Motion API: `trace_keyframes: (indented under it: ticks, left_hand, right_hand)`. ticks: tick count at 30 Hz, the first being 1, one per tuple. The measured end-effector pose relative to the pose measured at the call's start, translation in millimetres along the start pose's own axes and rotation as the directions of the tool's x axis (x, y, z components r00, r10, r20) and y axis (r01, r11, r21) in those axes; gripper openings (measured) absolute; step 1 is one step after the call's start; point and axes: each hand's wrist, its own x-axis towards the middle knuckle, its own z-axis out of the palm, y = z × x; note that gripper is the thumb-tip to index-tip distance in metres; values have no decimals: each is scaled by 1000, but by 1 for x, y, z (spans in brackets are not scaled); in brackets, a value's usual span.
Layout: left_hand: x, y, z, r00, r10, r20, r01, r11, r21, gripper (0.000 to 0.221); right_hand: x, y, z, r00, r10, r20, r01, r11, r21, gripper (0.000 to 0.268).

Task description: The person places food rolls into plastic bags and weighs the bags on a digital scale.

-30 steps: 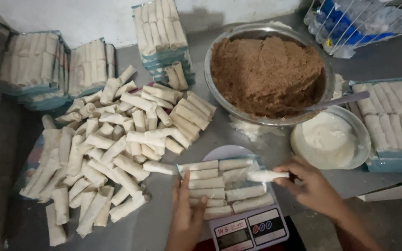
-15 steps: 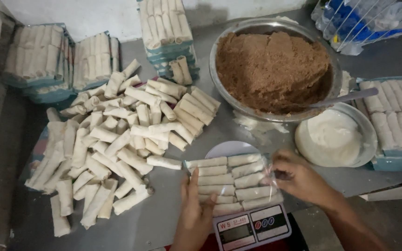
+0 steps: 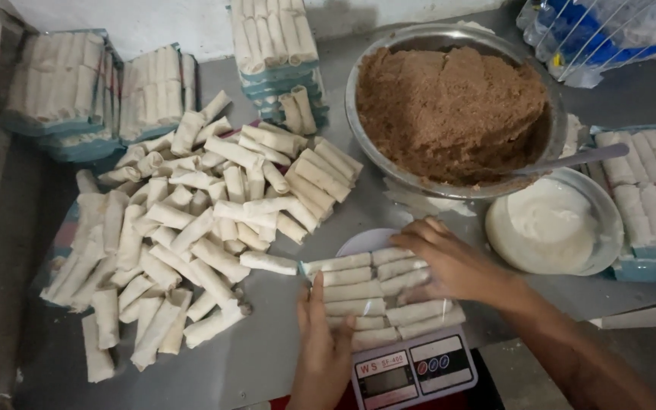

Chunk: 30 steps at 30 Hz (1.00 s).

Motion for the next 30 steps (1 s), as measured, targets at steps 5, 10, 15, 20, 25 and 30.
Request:
trace_keyframes:
  ticks: [5, 10, 15, 20, 25, 30]
  left_hand:
    - [7, 10, -1, 999, -31, 16, 31, 999, 16, 70]
    - [9, 15, -3, 995, -92, 24, 91, 995, 30, 73]
    - [50, 67, -12, 900, 401, -173, -240, 785, 570, 54]
    - [175, 52, -14, 773, 453, 444, -457, -87, 885, 52]
    - [188, 57, -42, 636, 658, 403, -603, 99, 791, 22]
    - [166, 70, -85, 782, 608, 136, -538, 549, 639, 35]
  right_hand:
    - [7, 19, 17, 974, -162, -157, 161, 987, -23, 64]
    - [14, 8, 5, 979, -148, -140, 151, 988, 13, 62]
    - [-7, 15, -10, 991, 102, 86, -122, 951, 285, 64]
    - [-49, -2, -38, 971, 237, 21, -222, 874, 431, 68]
    - [-91, -16, -27, 853, 410, -324, -215, 840, 498, 40]
    - [-111, -16, -11, 761, 566, -317, -338, 763, 550, 25]
